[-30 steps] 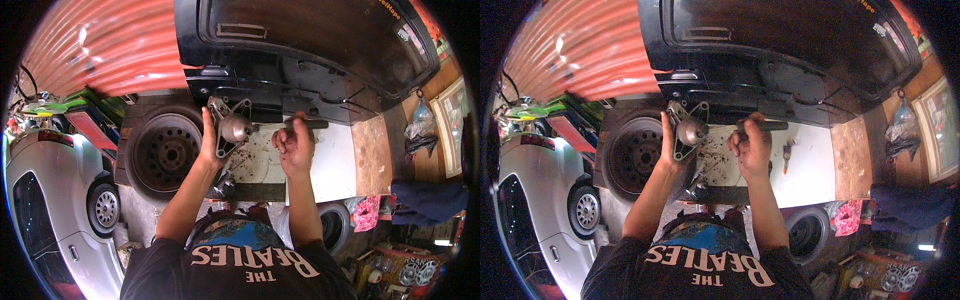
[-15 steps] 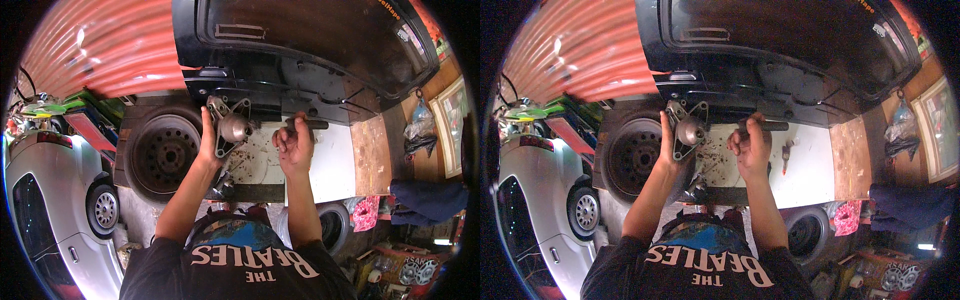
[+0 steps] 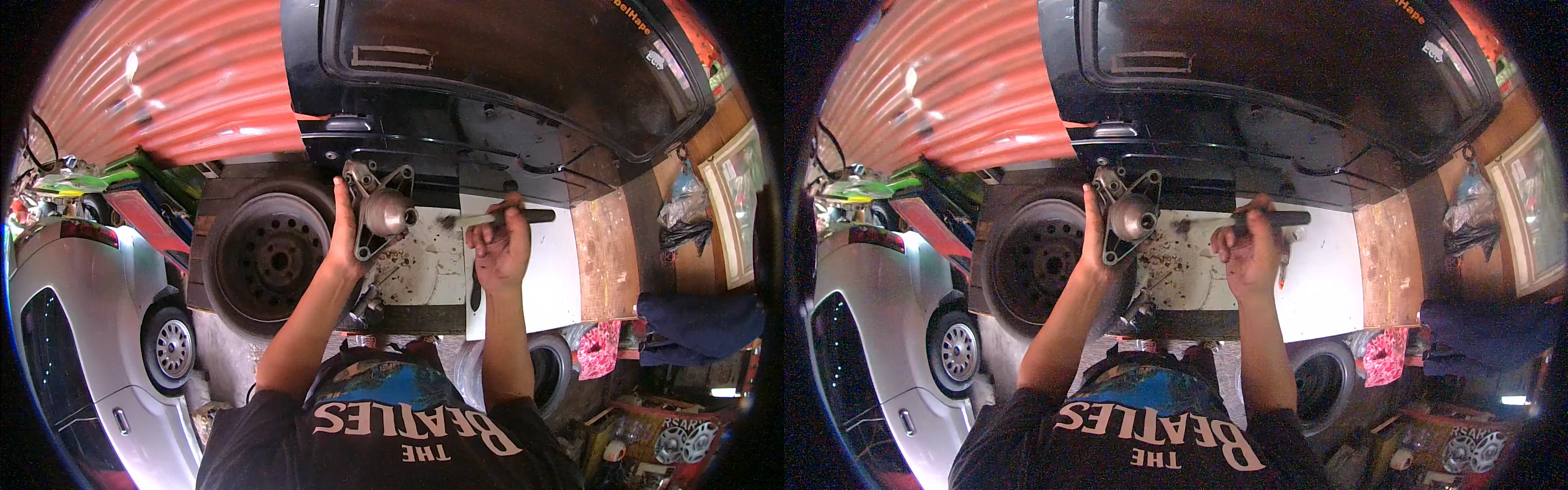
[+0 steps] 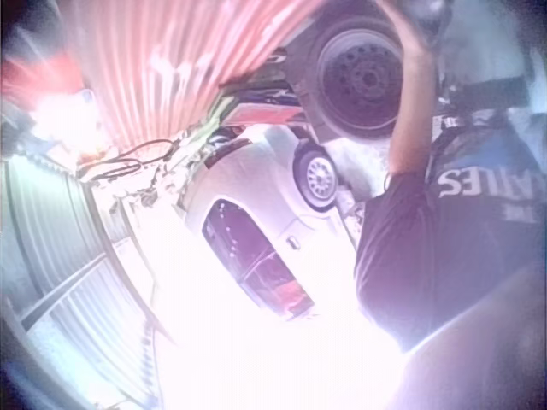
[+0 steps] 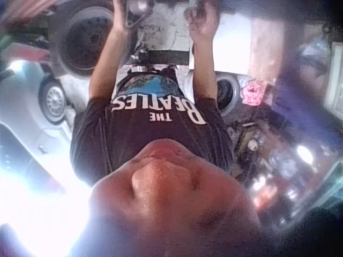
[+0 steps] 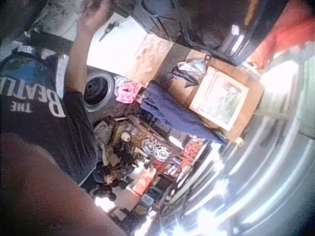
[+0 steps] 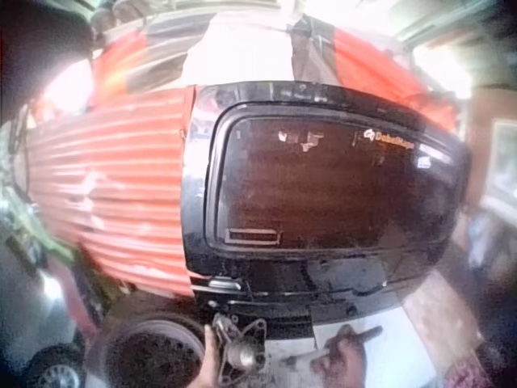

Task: The person holds a metal automotive part and uses a wire brush to scrub its surfaces, repeatedly rotating the part to access different areas. The person continues brushing the part throughout the clip.

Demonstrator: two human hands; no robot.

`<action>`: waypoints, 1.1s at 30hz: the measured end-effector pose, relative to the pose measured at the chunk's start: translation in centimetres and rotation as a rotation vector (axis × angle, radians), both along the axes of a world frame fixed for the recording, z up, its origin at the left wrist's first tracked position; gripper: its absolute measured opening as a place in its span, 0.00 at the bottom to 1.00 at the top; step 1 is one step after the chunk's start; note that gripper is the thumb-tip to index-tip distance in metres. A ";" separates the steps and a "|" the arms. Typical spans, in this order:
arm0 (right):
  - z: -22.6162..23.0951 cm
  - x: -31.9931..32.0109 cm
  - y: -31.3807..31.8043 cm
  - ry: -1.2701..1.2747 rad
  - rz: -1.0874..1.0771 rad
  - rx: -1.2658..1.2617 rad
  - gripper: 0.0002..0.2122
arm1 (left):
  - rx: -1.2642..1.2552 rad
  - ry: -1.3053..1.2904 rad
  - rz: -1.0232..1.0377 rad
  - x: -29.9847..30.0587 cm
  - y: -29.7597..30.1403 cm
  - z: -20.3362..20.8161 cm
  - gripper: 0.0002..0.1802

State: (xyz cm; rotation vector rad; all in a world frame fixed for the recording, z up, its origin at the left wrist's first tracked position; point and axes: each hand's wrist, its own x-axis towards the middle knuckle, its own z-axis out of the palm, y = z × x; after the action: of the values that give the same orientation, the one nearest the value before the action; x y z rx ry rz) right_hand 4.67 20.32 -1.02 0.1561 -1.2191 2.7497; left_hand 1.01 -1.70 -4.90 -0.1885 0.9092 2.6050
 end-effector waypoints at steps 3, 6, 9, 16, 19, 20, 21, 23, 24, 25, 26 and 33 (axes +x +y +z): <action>0.5 0.5 -1.1 0.064 -0.078 -0.024 0.11 | 0.034 -0.030 0.008 0.0 0.4 0.3 0.50; 0.4 0.8 -2.3 0.097 -0.104 0.109 0.11 | 0.047 -0.005 -0.014 -0.2 0.5 0.2 0.50; -1.1 1.0 -2.1 0.112 -0.019 0.028 0.10 | 0.062 0.005 -0.017 -0.1 0.5 -0.4 0.50; 0.1 0.7 -3.2 0.105 -0.074 0.164 0.10 | 0.024 -0.011 -0.004 0.2 0.4 0.7 0.49; -0.5 1.3 -1.9 0.099 -0.053 0.122 0.10 | 0.037 0.036 -0.003 0.0 0.5 0.0 0.49; -0.5 1.3 -1.5 0.101 -0.068 0.130 0.10 | 0.014 -0.006 0.014 0.1 0.6 0.2 0.49; -0.3 1.0 -1.3 0.097 -0.110 0.097 0.10 | -0.008 -0.049 0.031 0.2 0.7 0.6 0.49; -0.1 0.7 -1.9 0.067 -0.091 0.144 0.10 | -0.011 -0.082 0.028 0.5 0.7 0.8 0.48; 0.0 0.7 -2.4 0.053 -0.082 0.168 0.10 | 0.012 -0.067 0.010 0.6 0.5 0.4 0.47; 0.2 0.9 -3.1 0.057 -0.041 0.128 0.10 | 0.039 -0.048 -0.007 0.4 0.4 0.1 0.47; -0.2 1.1 -2.7 0.067 -0.035 0.104 0.10 | 0.032 -0.021 0.004 0.3 0.5 -0.1 0.48; 0.2 1.3 -3.1 -0.003 -0.172 0.080 0.11 | 0.005 -0.002 0.008 0.6 0.8 0.9 0.49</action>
State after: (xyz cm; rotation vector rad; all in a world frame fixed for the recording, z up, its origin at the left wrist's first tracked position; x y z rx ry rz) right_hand 5.98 17.21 -0.79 0.0519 -1.2797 2.5579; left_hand 1.63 -0.91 -3.95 -0.1934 0.9038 2.6136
